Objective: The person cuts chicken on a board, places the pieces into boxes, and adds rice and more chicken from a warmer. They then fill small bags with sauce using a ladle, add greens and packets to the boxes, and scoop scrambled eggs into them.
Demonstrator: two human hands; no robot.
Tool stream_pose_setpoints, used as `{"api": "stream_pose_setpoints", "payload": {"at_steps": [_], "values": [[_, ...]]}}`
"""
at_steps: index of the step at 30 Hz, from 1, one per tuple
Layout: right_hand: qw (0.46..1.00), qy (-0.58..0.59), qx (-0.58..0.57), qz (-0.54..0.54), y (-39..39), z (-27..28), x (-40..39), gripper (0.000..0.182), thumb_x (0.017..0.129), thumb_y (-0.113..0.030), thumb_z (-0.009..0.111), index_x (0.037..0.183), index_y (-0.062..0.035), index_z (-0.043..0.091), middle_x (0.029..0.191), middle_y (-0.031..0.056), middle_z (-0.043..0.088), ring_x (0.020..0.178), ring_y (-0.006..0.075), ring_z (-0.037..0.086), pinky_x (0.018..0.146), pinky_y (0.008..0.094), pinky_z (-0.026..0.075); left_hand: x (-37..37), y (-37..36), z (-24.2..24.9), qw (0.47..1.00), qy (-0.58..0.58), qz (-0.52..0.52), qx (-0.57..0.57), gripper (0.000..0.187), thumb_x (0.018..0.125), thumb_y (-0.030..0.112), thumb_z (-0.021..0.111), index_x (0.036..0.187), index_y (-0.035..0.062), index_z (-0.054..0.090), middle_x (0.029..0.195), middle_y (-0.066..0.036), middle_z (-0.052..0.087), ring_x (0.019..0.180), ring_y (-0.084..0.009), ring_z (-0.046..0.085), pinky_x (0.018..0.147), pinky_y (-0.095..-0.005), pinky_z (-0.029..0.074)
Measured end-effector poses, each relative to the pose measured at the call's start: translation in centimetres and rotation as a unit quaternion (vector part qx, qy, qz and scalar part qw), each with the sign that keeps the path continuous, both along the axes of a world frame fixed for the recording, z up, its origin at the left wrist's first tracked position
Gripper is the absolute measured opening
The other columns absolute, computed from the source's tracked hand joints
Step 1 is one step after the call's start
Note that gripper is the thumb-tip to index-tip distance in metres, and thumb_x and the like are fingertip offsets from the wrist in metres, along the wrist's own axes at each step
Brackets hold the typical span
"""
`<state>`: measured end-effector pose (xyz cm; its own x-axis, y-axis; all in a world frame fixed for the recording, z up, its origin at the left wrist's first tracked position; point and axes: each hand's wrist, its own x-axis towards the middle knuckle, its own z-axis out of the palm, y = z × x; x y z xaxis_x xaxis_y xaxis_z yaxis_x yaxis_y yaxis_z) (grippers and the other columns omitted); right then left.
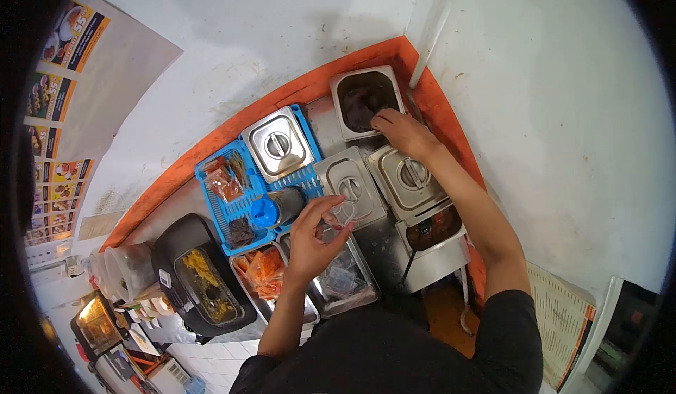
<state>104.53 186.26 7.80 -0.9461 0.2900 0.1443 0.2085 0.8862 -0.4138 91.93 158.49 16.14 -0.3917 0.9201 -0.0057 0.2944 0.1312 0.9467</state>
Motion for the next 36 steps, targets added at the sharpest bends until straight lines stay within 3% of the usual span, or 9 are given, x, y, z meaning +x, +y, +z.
{"api": "stream_pose_setpoints", "payload": {"at_steps": [6,11,17,21,24,27,29,32,36], "values": [[0.97,0.143,-0.106,-0.163,-1.8,0.6,0.7,0.012,0.098,-0.007,0.054,0.103,0.0028,0.059,0.096,0.0171,0.064,0.087,0.0341,0.066,0.075,0.0388,0.053,-0.4,-0.7,-0.5,1.0,-0.001,0.013,-0.007,0.049,0.077,-0.001,0.078,0.123,0.0063,0.064,0.116,-0.009,0.063,0.075,-0.0081,0.062,0.051,-0.0192,0.042],[0.886,0.22,-0.229,-0.338,-2.5,-0.3,0.8,0.019,0.102,-0.012,0.051,0.1,0.0042,0.06,0.085,0.0132,0.067,0.068,0.017,0.066,0.064,0.0329,0.053,-0.2,-0.7,-0.8,1.0,-0.011,0.01,-0.006,0.049,0.076,0.0,0.079,0.122,0.007,0.064,0.117,-0.009,0.063,0.075,-0.0084,0.062,0.052,-0.0197,0.043],[0.782,0.335,-0.331,-0.408,-3.3,-1.4,-1.1,0.024,0.105,-0.015,0.047,0.098,0.0037,0.061,0.084,0.0084,0.069,0.068,0.0122,0.066,0.063,0.0275,0.053,-0.1,-1.4,-0.7,1.0,-0.022,-0.002,-0.01,0.05,0.076,-0.001,0.079,0.122,0.007,0.064,0.118,-0.01,0.063,0.076,-0.01,0.063,0.055,-0.022,0.046],[0.78,0.337,-0.316,-0.423,-2.4,-2.7,-3.3,0.023,0.105,-0.015,0.048,0.098,0.0034,0.061,0.084,0.0086,0.068,0.069,0.0123,0.067,0.063,0.0277,0.054,0.1,-1.7,-1.3,1.0,-0.023,-0.01,0.002,0.05,0.075,-0.003,0.079,0.122,0.0053,0.064,0.117,-0.011,0.064,0.076,-0.0117,0.062,0.061,-0.0248,0.05],[0.787,0.356,-0.288,-0.414,-1.8,-2.9,-4.6,0.022,0.104,-0.015,0.049,0.098,0.0038,0.06,0.083,0.0106,0.069,0.067,0.0165,0.068,0.064,0.0294,0.054,-0.1,-1.9,-1.1,1.0,-0.019,-0.019,0.003,0.05,0.075,-0.003,0.078,0.122,0.0044,0.064,0.116,-0.012,0.064,0.076,-0.0129,0.062,0.065,-0.0262,0.053],[0.87,0.29,-0.205,-0.342,-1.0,-2.2,-4.9,0.023,0.104,-0.015,0.05,0.104,0.0049,0.06,0.092,0.0142,0.069,0.076,0.0212,0.069,0.074,0.0316,0.056,-0.2,-2.1,-0.5,0.999,-0.026,-0.024,-0.033,0.05,0.075,-0.003,0.078,0.122,0.0043,0.064,0.116,-0.013,0.064,0.077,-0.0139,0.063,0.068,-0.0267,0.053],[0.975,0.189,-0.031,-0.111,0.1,-1.6,-3.9,0.019,0.093,-0.003,0.053,0.111,0.0004,0.057,0.105,0.0155,0.065,0.097,0.0286,0.066,0.081,0.0351,0.055,-0.3,-2.3,-0.4,0.999,-0.018,-0.03,-0.027,0.049,0.075,-0.002,0.078,0.122,0.0042,0.064,0.117,-0.013,0.064,0.077,-0.0141,0.063,0.068,-0.0268,0.053],[0.997,0.039,0.053,0.047,0.8,0.0,-2.1,0.031,0.086,-0.001,0.054,0.117,-0.0029,0.056,0.117,0.0155,0.058,0.105,0.0324,0.06,0.086,0.039,0.053,-0.5,-2.4,0.1,0.999,-0.02,-0.036,-0.027,0.049,0.075,-0.001,0.079,0.121,0.0041,0.064,0.117,-0.013,0.064,0.077,-0.0145,0.063,0.068,-0.0269,0.053],[0.991,-0.1,0.063,0.069,1.1,0.7,-0.4,0.034,0.082,-0.001,0.057,0.116,-0.0026,0.057,0.122,0.0154,0.055,0.103,0.0345,0.06,0.087,0.0427,0.052,-0.2,-2.7,-0.9,0.999,-0.025,-0.041,-0.013,0.049,0.075,0.0,0.079,0.122,0.0042,0.064,0.118,-0.014,0.064,0.077,-0.0148,0.063,0.068,-0.0269,0.053]]}}
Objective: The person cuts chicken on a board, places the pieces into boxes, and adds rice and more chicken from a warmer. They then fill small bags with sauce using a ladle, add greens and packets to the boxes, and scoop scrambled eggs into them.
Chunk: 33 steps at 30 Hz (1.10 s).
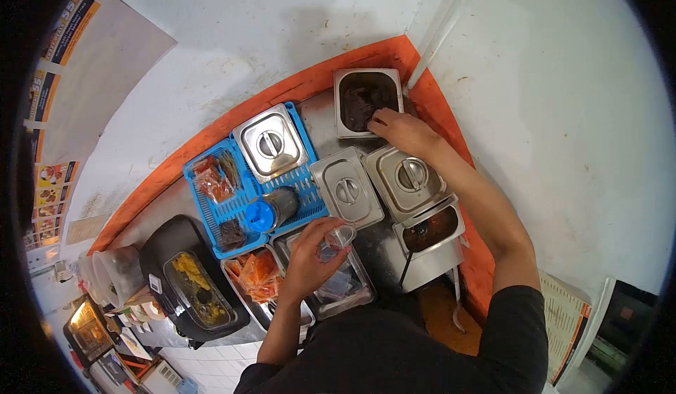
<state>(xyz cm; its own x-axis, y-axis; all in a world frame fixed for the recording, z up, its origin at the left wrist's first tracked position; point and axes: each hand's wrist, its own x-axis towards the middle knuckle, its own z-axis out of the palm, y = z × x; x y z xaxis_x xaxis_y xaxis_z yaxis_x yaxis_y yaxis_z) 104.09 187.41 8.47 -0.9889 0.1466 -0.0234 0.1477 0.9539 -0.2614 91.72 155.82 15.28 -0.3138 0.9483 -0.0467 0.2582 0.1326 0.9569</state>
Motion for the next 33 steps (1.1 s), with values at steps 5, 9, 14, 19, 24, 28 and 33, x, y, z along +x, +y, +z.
{"api": "stream_pose_setpoints", "payload": {"at_steps": [5,9,14,19,24,28,33], "values": [[0.94,0.225,-0.147,-0.208,-1.3,-0.3,0.4,0.012,0.098,-0.006,0.053,0.105,-0.0002,0.061,0.096,0.0123,0.064,0.083,0.0229,0.066,0.073,0.0319,0.054,0.2,-0.2,0.3,1.0,-0.01,-0.008,-0.002,0.05,0.075,0.0,0.079,0.122,0.0041,0.064,0.118,-0.013,0.064,0.078,-0.0148,0.063,0.068,-0.0262,0.053],[0.839,0.277,-0.267,-0.386,-3.1,-0.4,-0.2,0.019,0.102,-0.014,0.052,0.1,0.0022,0.062,0.089,0.0126,0.069,0.075,0.021,0.068,0.069,0.0314,0.054,0.1,-0.5,0.2,1.0,-0.018,-0.003,0.006,0.051,0.074,-0.001,0.079,0.123,0.0037,0.064,0.117,-0.013,0.063,0.078,-0.0141,0.062,0.069,-0.0257,0.054],[0.784,0.334,-0.28,-0.443,-4.2,-1.6,-2.3,0.019,0.102,-0.014,0.052,0.102,0.0032,0.061,0.092,0.0136,0.07,0.073,0.0192,0.07,0.069,0.0317,0.055,-0.1,-0.5,0.6,1.0,-0.029,-0.01,-0.006,0.051,0.074,-0.001,0.079,0.123,0.0041,0.064,0.118,-0.013,0.063,0.078,-0.0144,0.062,0.071,-0.0272,0.055],[0.849,0.376,-0.175,-0.327,-2.2,-3.6,-2.8,0.017,0.101,-0.012,0.055,0.104,0.0026,0.063,0.093,0.016,0.069,0.076,0.0233,0.07,0.071,0.0327,0.055,-0.5,-0.8,0.5,1.0,-0.017,-0.015,-0.004,0.052,0.074,-0.002,0.079,0.123,0.0044,0.064,0.118,-0.014,0.063,0.078,-0.0151,0.063,0.072,-0.0281,0.056],[0.933,0.299,-0.014,-0.197,-2.7,-2.1,-0.3,0.013,0.098,-0.008,0.055,0.103,0.0036,0.06,0.088,0.0169,0.064,0.074,0.0336,0.066,0.069,0.0379,0.054,-0.9,-1.4,0.1,1.0,-0.022,-0.004,-0.003,0.051,0.074,-0.002,0.079,0.122,0.0041,0.064,0.118,-0.014,0.063,0.079,-0.0155,0.063,0.071,-0.0278,0.055],[0.889,0.278,-0.155,-0.33,-5.3,-1.1,-0.1,0.013,0.099,-0.008,0.055,0.101,0.0034,0.061,0.088,0.0157,0.065,0.07,0.0288,0.067,0.066,0.0362,0.054,-0.8,-1.4,0.0,0.999,-0.036,-0.005,-0.014,0.052,0.073,-0.002,0.079,0.123,0.004,0.064,0.119,-0.014,0.063,0.078,-0.0159,0.063,0.072,-0.0283,0.055],[0.811,0.367,-0.222,-0.397,-4.7,-1.9,-3.2,0.013,0.1,-0.008,0.054,0.1,0.0037,0.061,0.087,0.0157,0.068,0.068,0.0197,0.069,0.063,0.0327,0.053,-0.4,-0.9,0.3,0.999,-0.02,-0.028,-0.017,0.052,0.074,-0.001,0.079,0.123,0.0039,0.064,0.12,-0.014,0.062,0.079,-0.016,0.062,0.072,-0.0283,0.054]]}}
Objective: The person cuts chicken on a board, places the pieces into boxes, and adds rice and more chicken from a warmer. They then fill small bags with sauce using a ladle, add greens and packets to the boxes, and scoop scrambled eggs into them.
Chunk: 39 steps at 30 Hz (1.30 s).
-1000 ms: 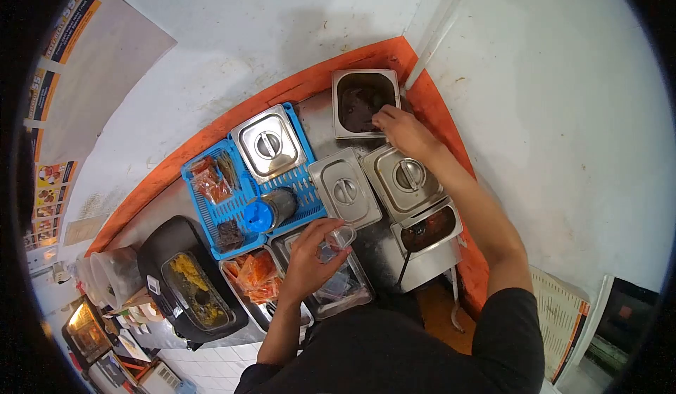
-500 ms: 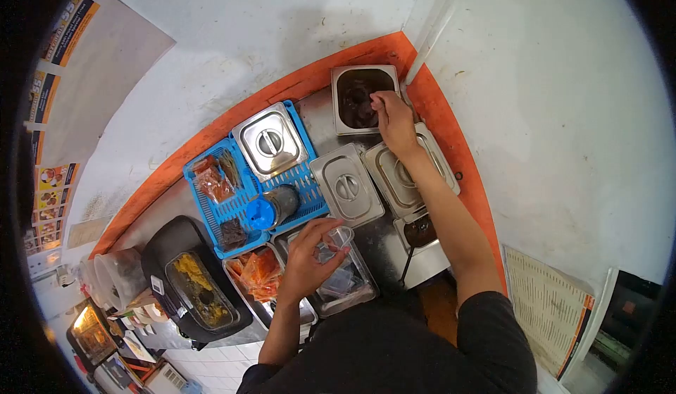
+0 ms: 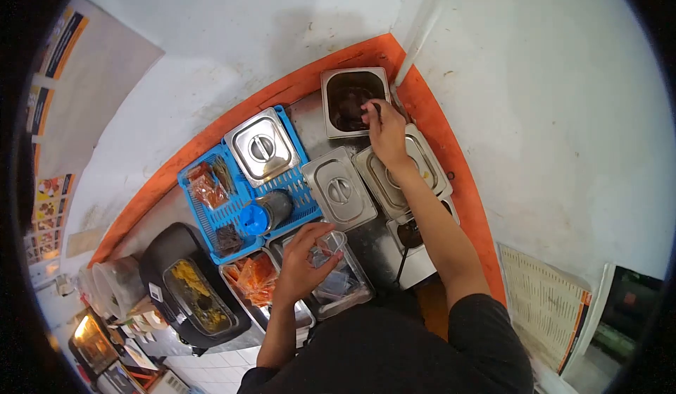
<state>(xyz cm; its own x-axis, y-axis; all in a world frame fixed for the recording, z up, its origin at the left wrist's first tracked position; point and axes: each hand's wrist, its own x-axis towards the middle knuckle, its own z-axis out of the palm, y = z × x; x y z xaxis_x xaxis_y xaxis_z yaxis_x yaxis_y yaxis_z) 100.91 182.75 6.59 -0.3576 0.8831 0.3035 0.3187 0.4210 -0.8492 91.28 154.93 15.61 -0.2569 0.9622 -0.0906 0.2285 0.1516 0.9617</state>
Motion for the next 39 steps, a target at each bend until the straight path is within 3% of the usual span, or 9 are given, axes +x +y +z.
{"api": "stream_pose_setpoints", "payload": {"at_steps": [6,8,13,15,22,30,32,36,39], "values": [[0.99,-0.015,0.125,0.066,2.5,-1.6,1.5,0.012,0.094,-0.002,0.059,0.104,0.0036,0.061,0.096,0.0186,0.065,0.083,0.0346,0.065,0.074,0.0375,0.053,-0.1,-0.3,0.0,1.0,0.008,0.003,-0.011,0.052,0.074,0.001,0.08,0.123,0.0046,0.064,0.119,-0.014,0.062,0.081,-0.0162,0.063,0.071,-0.0283,0.055],[0.992,-0.065,0.098,0.054,1.7,-1.1,2.8,0.012,0.095,-0.004,0.058,0.103,0.0036,0.061,0.094,0.0181,0.066,0.079,0.0311,0.066,0.071,0.0365,0.054,-0.2,-0.4,0.1,1.0,0.01,0.005,-0.008,0.051,0.074,0.001,0.08,0.123,0.0048,0.064,0.12,-0.014,0.062,0.082,-0.0164,0.063,0.071,-0.0281,0.056],[1.0,0.01,-0.014,0.014,-0.1,-0.3,2.5,0.017,0.1,-0.011,0.055,0.103,0.004,0.061,0.089,0.0157,0.068,0.069,0.0221,0.068,0.065,0.0329,0.054,-0.2,-0.5,-0.7,1.0,0.015,0.001,-0.009,0.051,0.074,0.001,0.081,0.123,0.0051,0.065,0.12,-0.014,0.062,0.085,-0.0171,0.064,0.071,-0.0279,0.057],[0.998,0.018,-0.052,-0.005,0.4,0.8,1.1,0.019,0.101,-0.012,0.055,0.104,0.0048,0.061,0.09,0.0157,0.069,0.071,0.0212,0.069,0.065,0.0318,0.054,-0.1,-0.2,-0.4,1.0,0.013,0.0,-0.011,0.048,0.076,0.003,0.078,0.122,0.0034,0.063,0.117,-0.015,0.063,0.075,-0.0201,0.066,0.073,-0.0321,0.054],[0.997,-0.016,0.077,0.02,2.9,-0.6,2.1,0.015,0.1,-0.008,0.054,0.104,0.0052,0.061,0.09,0.0164,0.068,0.073,0.0229,0.07,0.067,0.0312,0.054,-0.4,-0.1,0.2,1.0,-0.018,0.0,-0.018,0.053,0.073,0.001,0.081,0.123,0.0059,0.065,0.12,-0.013,0.061,0.084,-0.0148,0.064,0.071,-0.0272,0.055],[0.997,0.054,-0.052,-0.013,-0.1,-0.1,1.5,0.017,0.102,-0.011,0.053,0.101,0.0033,0.062,0.091,0.0126,0.07,0.074,0.0168,0.07,0.066,0.0306,0.054,-1.2,-1.1,-0.4,1.0,-0.006,0.017,-0.002,0.052,0.073,0.001,0.081,0.122,0.0039,0.064,0.118,-0.013,0.062,0.079,-0.0152,0.064,0.069,-0.027,0.054],[0.999,0.007,-0.035,-0.018,1.5,-0.2,0.0,0.022,0.104,-0.016,0.051,0.102,0.003,0.062,0.087,0.0112,0.069,0.07,0.0131,0.066,0.069,0.0281,0.053,-1.2,-1.1,-0.1,1.0,-0.003,0.01,-0.008,0.052,0.073,0.001,0.081,0.122,0.0037,0.064,0.118,-0.013,0.062,0.078,-0.0151,0.064,0.068,-0.027,0.054],[0.998,-0.007,0.065,-0.004,3.9,-1.2,0.0,0.019,0.103,-0.013,0.051,0.102,0.003,0.061,0.087,0.0131,0.07,0.073,0.0187,0.07,0.064,0.0306,0.053,-1.0,-1.0,-0.3,0.999,0.005,0.014,0.029,0.051,0.073,0.001,0.082,0.121,0.0041,0.065,0.118,-0.012,0.062,0.075,-0.0142,0.064,0.061,-0.0264,0.052],[0.997,-0.033,0.075,0.008,3.3,-0.6,2.4,0.02,0.103,-0.014,0.051,0.102,0.0035,0.061,0.086,0.0123,0.07,0.07,0.0176,0.068,0.064,0.03,0.053,-1.1,-1.2,0.0,1.0,-0.006,0.014,0.005,0.05,0.074,0.002,0.081,0.121,0.0048,0.065,0.118,-0.012,0.062,0.075,-0.0135,0.064,0.061,-0.0257,0.051]]}}
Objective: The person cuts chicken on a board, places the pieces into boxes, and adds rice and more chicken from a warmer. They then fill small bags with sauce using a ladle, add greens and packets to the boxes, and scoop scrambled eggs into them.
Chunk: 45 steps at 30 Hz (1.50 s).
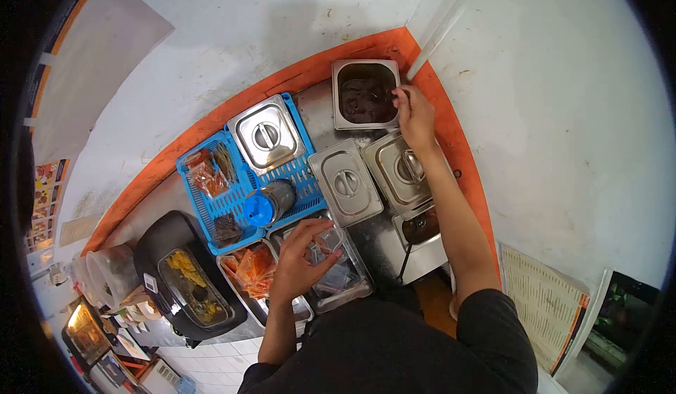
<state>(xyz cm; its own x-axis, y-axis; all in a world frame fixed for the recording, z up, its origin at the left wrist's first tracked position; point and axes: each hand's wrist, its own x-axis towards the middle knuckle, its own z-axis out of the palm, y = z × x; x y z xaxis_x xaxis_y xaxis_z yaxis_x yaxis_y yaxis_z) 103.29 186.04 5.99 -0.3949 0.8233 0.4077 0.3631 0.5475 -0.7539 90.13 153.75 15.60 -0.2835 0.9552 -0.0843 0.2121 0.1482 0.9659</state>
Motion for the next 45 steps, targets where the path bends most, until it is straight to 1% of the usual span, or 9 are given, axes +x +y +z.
{"api": "stream_pose_setpoints", "payload": {"at_steps": [3,15,19,26,31,33,39,41,45], "values": [[0.992,0.041,-0.116,-0.022,-1.8,0.8,1.0,0.022,0.104,-0.015,0.051,0.101,0.0043,0.061,0.086,0.0114,0.07,0.069,0.0162,0.067,0.064,0.0288,0.052,-0.1,-0.1,-0.1,1.0,-0.013,0.003,-0.019,0.05,0.074,0.002,0.081,0.121,0.0052,0.066,0.118,-0.012,0.062,0.076,-0.0129,0.064,0.062,-0.0258,0.051],[0.996,0.02,-0.075,-0.046,-0.2,0.6,0.8,0.025,0.104,-0.019,0.052,0.1,0.0036,0.062,0.087,0.0104,0.07,0.072,0.0152,0.068,0.068,0.0295,0.054,-0.5,-0.5,0.1,0.999,-0.008,0.0,-0.039,0.052,0.073,0.002,0.082,0.122,0.0065,0.066,0.118,-0.011,0.062,0.076,-0.0125,0.063,0.065,-0.0257,0.051],[0.976,0.061,-0.2,-0.063,-1.1,-0.5,0.9,0.03,0.105,-0.027,0.05,0.101,0.0001,0.063,0.087,0.0052,0.07,0.07,0.0099,0.063,0.066,0.0257,0.052,-0.6,-0.6,-0.3,1.0,0.016,-0.004,-0.023,0.053,0.073,0.001,0.082,0.123,0.0061,0.066,0.118,-0.012,0.063,0.077,-0.0131,0.063,0.065,-0.0259,0.052],[0.995,0.066,-0.054,-0.044,2.1,-2.0,-1.0,0.028,0.105,-0.022,0.051,0.103,0.0033,0.062,0.088,0.0082,0.07,0.073,0.0133,0.068,0.066,0.0263,0.052,-0.2,-0.6,0.3,0.999,0.038,-0.014,-0.029,0.055,0.072,-0.001,0.081,0.123,0.005,0.065,0.119,-0.012,0.062,0.076,-0.0138,0.063,0.068,-0.0267,0.055],[0.992,-0.011,-0.113,-0.053,0.5,0.3,1.8,0.026,0.105,-0.022,0.049,0.102,0.0008,0.062,0.078,0.0062,0.071,0.066,0.0115,0.068,0.059,0.0263,0.052,-0.4,-0.5,0.5,0.998,0.02,-0.01,-0.062,0.055,0.071,-0.001,0.082,0.123,0.0052,0.065,0.119,-0.012,0.063,0.077,-0.0129,0.063,0.068,-0.0256,0.055],[0.981,0.054,-0.177,-0.064,0.3,-1.0,0.6,0.027,0.105,-0.023,0.049,0.101,0.0003,0.062,0.08,0.0071,0.071,0.066,0.0124,0.068,0.059,0.0269,0.052,-0.4,-0.3,0.3,0.998,0.003,-0.013,-0.069,0.054,0.073,0.002,0.081,0.124,0.0056,0.064,0.119,-0.013,0.062,0.077,-0.0163,0.065,0.073,-0.0297,0.054],[0.987,0.139,-0.078,-0.023,2.3,-1.3,-1.4,0.026,0.104,-0.021,0.051,0.101,0.0024,0.061,0.083,0.01,0.071,0.067,0.0176,0.07,0.061,0.0291,0.053,-0.3,0.0,0.7,0.998,0.02,-0.028,-0.057,0.053,0.076,0.005,0.08,0.126,0.0066,0.062,0.12,-0.014,0.061,0.077,-0.0194,0.067,0.079,-0.0337,0.053],[0.999,-0.005,-0.026,-0.044,2.6,-0.2,0.8,0.025,0.104,-0.02,0.051,0.1,0.0028,0.062,0.083,0.01,0.071,0.067,0.0184,0.069,0.061,0.0297,0.053,-0.6,-0.2,0.6,0.998,-0.003,-0.017,-0.056,0.053,0.076,0.005,0.08,0.126,0.0068,0.062,0.12,-0.014,0.061,0.077,-0.0193,0.067,0.079,-0.0338,0.053],[0.98,0.072,-0.178,-0.044,0.7,0.0,1.5,0.026,0.104,-0.02,0.051,0.098,0.0028,0.062,0.083,0.0079,0.071,0.067,0.0153,0.068,0.06,0.0293,0.053,-1.0,-0.6,0.0,0.999,0.005,0.0,-0.05,0.055,0.07,-0.002,0.082,0.123,0.0039,0.065,0.118,-0.011,0.065,0.084,-0.0134,0.062,0.07,-0.0255,0.055]]}}
